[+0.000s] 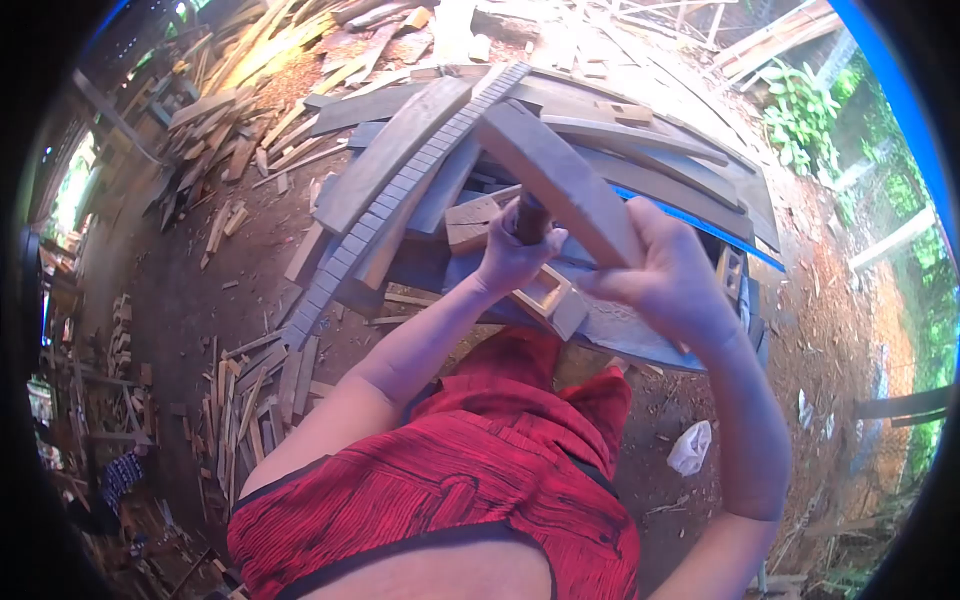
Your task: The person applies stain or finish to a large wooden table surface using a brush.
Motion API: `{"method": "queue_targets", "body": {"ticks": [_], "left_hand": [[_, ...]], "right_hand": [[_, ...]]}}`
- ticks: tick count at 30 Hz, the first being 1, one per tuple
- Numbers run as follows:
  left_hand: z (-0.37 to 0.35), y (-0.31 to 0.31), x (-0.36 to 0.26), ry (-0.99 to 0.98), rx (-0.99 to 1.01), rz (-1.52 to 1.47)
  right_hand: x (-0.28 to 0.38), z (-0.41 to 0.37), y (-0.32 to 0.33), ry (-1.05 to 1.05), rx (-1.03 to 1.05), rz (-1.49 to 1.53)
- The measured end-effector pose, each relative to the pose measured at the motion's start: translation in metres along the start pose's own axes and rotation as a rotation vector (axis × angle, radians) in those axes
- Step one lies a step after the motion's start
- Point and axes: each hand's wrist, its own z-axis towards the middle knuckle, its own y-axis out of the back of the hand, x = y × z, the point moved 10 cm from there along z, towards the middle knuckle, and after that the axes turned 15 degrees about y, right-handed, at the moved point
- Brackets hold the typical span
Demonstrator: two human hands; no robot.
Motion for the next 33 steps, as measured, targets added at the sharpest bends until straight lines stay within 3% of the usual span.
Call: {"method": "queue_targets", "body": {"ticks": [1, 3, 4, 5, 7, 9, 10, 11, 13, 16, 19, 20, 21, 23, 25, 26, 27, 30, 32, 33], "left_hand": [[0.000, 0.000, 0.003, 0.036, 0.013, -0.007], [0.001, 0.001, 0.005, 0.070, 0.017, -0.010], [0.001, 0.000, 0.003, 0.064, 0.037, 0.004], [0.001, -0.002, 0.001, 0.058, 0.057, 0.014], [0.001, -0.002, -0.001, 0.067, 0.057, 0.007], [0.002, -0.005, -0.004, 0.036, 0.061, 0.038], [0.003, -0.008, -0.005, 0.030, 0.065, 0.039], [0.002, -0.009, -0.006, 0.013, 0.065, 0.033], [0.003, -0.010, -0.011, -0.010, 0.064, 0.029], [-0.002, -0.008, -0.012, 0.012, 0.045, 0.045], [-0.001, -0.011, -0.011, -0.008, 0.058, 0.063], [0.000, -0.012, -0.007, 0.016, 0.072, 0.039], [0.001, -0.014, -0.003, 0.039, 0.084, 0.015], [-0.003, -0.016, -0.012, -0.006, 0.086, 0.069], [-0.006, -0.017, -0.018, -0.039, 0.072, 0.115], [-0.006, -0.017, -0.020, -0.046, 0.075, 0.108], [-0.006, -0.018, -0.021, -0.057, 0.079, 0.103], [-0.003, -0.018, -0.017, -0.034, 0.072, 0.116], [0.000, -0.019, -0.012, -0.031, 0.089, 0.103], [0.000, -0.020, -0.009, -0.021, 0.107, 0.094]], "right_hand": [[-0.003, 0.002, -0.001, -0.042, 0.053, 0.013], [0.013, 0.005, 0.029, -0.016, -0.157, 0.055], [0.031, 0.005, 0.039, 0.089, -0.320, 0.266], [0.028, -0.007, 0.054, -0.033, -0.420, 0.247], [0.039, -0.016, 0.058, 0.121, -0.584, 0.240], [0.036, -0.010, 0.031, 0.288, -0.325, -0.152], [-0.001, -0.011, -0.002, -0.011, 0.016, -0.118], [-0.006, -0.011, -0.011, -0.011, 0.028, 0.053], [0.003, -0.010, 0.016, -0.048, 0.007, -0.169], [0.035, -0.016, 0.050, 0.051, -0.360, 0.266], [0.025, -0.029, 0.047, 0.125, -0.589, 0.163], [0.027, -0.019, 0.029, 0.141, -0.359, -0.061], [0.000, -0.016, 0.002, -0.054, 0.009, -0.202], [-0.015, -0.018, 0.006, -0.113, 0.022, -0.037], [0.001, -0.015, 0.038, 0.026, -0.263, 0.070], [0.011, -0.019, 0.047, -0.070, -0.304, 0.220], [0.014, -0.028, 0.064, -0.013, -0.483, 0.215], [0.003, -0.040, 0.053, 0.130, -0.666, 0.303], [-0.021, -0.029, -0.005, 0.030, -0.035, -0.081], [-0.022, -0.032, -0.002, 0.024, -0.044, -0.079]]}}
